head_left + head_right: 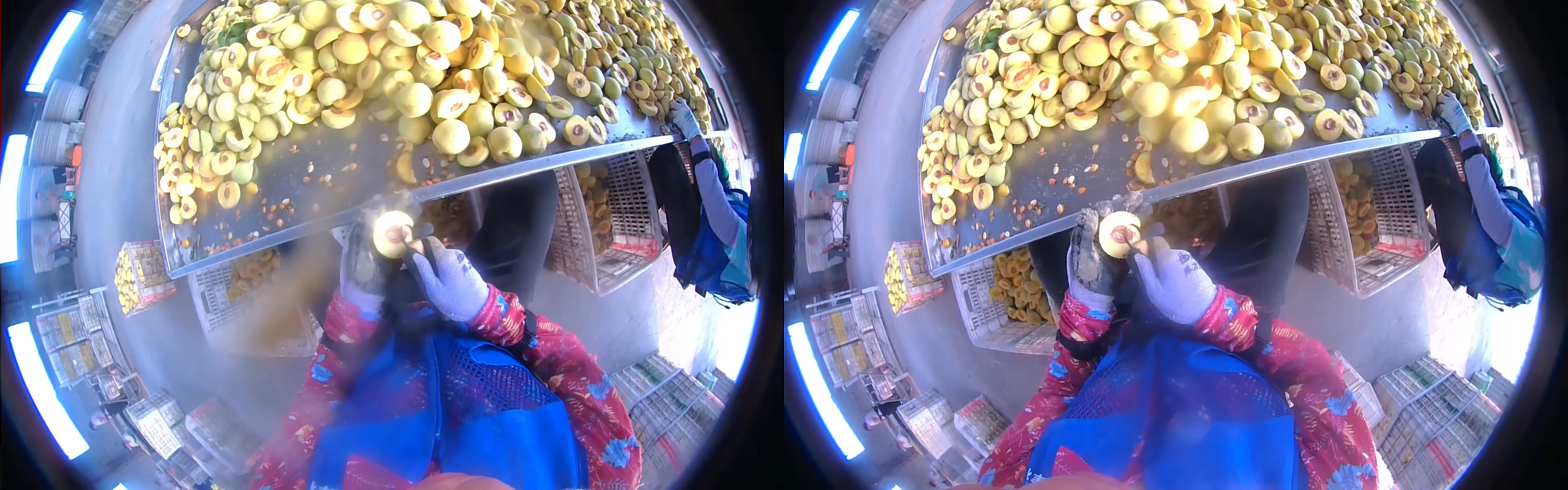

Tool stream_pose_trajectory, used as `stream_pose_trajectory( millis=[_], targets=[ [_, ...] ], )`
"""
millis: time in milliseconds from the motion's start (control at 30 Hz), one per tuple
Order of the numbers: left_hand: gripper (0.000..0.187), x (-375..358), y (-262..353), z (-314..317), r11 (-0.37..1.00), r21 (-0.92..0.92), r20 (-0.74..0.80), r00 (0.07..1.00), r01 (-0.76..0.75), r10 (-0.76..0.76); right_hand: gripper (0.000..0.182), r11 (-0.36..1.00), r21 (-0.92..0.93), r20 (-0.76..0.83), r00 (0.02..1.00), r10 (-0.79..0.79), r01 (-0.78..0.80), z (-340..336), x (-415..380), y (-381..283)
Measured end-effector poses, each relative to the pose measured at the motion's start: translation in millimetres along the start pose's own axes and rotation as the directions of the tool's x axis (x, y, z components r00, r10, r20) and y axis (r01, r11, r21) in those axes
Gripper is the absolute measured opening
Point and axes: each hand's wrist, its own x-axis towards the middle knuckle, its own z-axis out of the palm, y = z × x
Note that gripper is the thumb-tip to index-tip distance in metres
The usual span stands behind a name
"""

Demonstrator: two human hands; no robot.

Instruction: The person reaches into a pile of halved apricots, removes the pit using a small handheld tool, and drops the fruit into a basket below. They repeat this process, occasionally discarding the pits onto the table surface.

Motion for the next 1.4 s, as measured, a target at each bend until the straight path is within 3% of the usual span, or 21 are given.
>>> stream_pose_trajectory(
  millis=[67,133,200,267,367,567,633,667,700,800,867,933,1033,1100,1167,1233,1267,1300,1333,1367,1400],
  targets=[
    [0.026,-2.1,-3.9,1.1,0.957,-0.267,-0.06,0.989,0.115,-0.135,0.021,0.999,-0.018,-0.029,0.999,-0.029,0.029,4.1,-0.4,1.4],
    [0.023,-4.9,31.0,20.3,0.784,-0.586,-0.107,0.939,0.205,-0.325,0.02,0.995,-0.032,-0.053,0.994,-0.095,0.093,7.1,-1.1,2.9],
    [0.023,-6.0,9.7,21.2,0.822,-0.557,-0.148,0.96,0.118,-0.238,0.019,0.98,-0.044,-0.066,0.978,-0.199,0.196,8.4,-1.0,3.5],
    [0.025,-6.9,-11.9,18.3,0.879,-0.474,-0.189,0.971,0.042,-0.148,0.019,0.986,0.123,0.039,0.992,-0.119,0.114,10.8,0.2,12.6],
    [0.025,-6.9,-20.6,18.9,0.952,-0.304,-0.23,0.972,-0.032,-0.041,0.04,0.958,0.25,0.2,0.961,-0.19,0.137,-2.4,6.9,15.0],
    [0.025,-5.8,-1.6,24.9,0.987,-0.117,-0.179,0.975,0.114,-0.134,0.017,0.831,0.119,-0.035,0.839,-0.543,0.543,5.9,12.4,22.2],
    [0.026,-1.4,-1.2,20.0,0.983,-0.039,-0.115,0.976,0.18,-0.183,0.022,0.742,0.658,0.129,0.952,-0.277,0.127,-0.1,13.9,21.1],
    [0.027,-3.2,-2.8,20.1,0.985,-0.068,-0.133,0.977,0.156,-0.164,0.026,0.288,0.87,0.447,0.887,-0.119,-0.4,-10.3,12.7,19.5],
    [0.028,-4.8,-5.1,19.5,0.987,-0.095,-0.152,0.978,0.13,-0.143,0.029,-0.299,0.607,0.726,0.667,-0.169,-0.736,-16.1,12.0,18.8],
    [0.031,-6.3,-23.0,17.7,0.971,-0.237,-0.202,0.976,0.035,-0.084,0.038,-0.381,0.534,0.648,0.655,-0.389,-0.755,-3.5,10.2,33.7],
    [0.031,-7.4,-28.7,8.4,0.96,0.205,-0.143,0.964,-0.191,0.223,0.038,-0.43,0.47,0.615,0.635,-0.467,-0.771,-1.5,12.0,33.2],
    [0.031,-9.8,-34.7,3.7,0.92,0.319,-0.139,0.95,-0.225,0.281,0.038,-0.446,0.424,0.577,0.614,-0.538,-0.788,3.3,14.3,32.6],
    [0.032,-10.4,-33.1,4.1,0.989,-0.147,-0.285,0.958,-0.021,-0.022,0.037,-0.538,0.428,0.606,0.673,-0.425,-0.726,2.6,16.5,17.3],
    [0.033,-11.6,0.2,8.8,0.776,-0.626,-0.241,0.928,0.076,-0.285,0.036,-0.466,0.452,0.555,0.649,-0.521,-0.76,9.6,18.2,20.1],
    [0.035,-11.2,-40.9,-18.0,0.98,-0.19,-0.461,0.887,-0.061,-0.034,0.035,-0.435,0.496,0.55,0.659,-0.513,-0.752,4.5,24.0,12.4],
    [0.035,-21.4,-17.9,-44.5,0.721,-0.679,-0.444,0.858,-0.135,-0.258,0.035,-0.459,0.567,0.561,0.729,-0.393,-0.684,-11.9,25.9,-10.0],
    [0.036,-34.8,-10.1,-84.0,0.919,-0.39,-0.479,0.84,0.056,-0.255,0.032,-0.326,0.662,0.618,0.737,-0.274,-0.675,-13.0,24.2,14.8],
    [0.036,-44.3,-2.3,-124.6,0.97,-0.048,-0.513,0.827,0.24,-0.23,0.032,-0.276,0.655,0.661,0.711,-0.242,-0.703,-13.4,25.3,35.1],
    [0.038,-47.0,7.5,-141.2,0.645,0.654,-0.579,0.811,0.395,0.09,0.032,-0.221,0.646,0.701,0.683,-0.208,-0.731,-14.2,28.4,52.5],
    [0.04,-51.4,16.3,-151.9,-0.11,0.88,-0.401,0.848,0.461,0.345,0.032,-0.184,0.64,0.727,0.665,-0.171,-0.746,-18.0,27.2,53.4],
    [0.043,-45.2,21.9,-162.1,-0.092,0.885,-0.398,0.845,0.456,0.358,0.031,-0.147,0.63,0.751,0.646,-0.133,-0.763,-21.8,26.1,54.4]
  ],
)
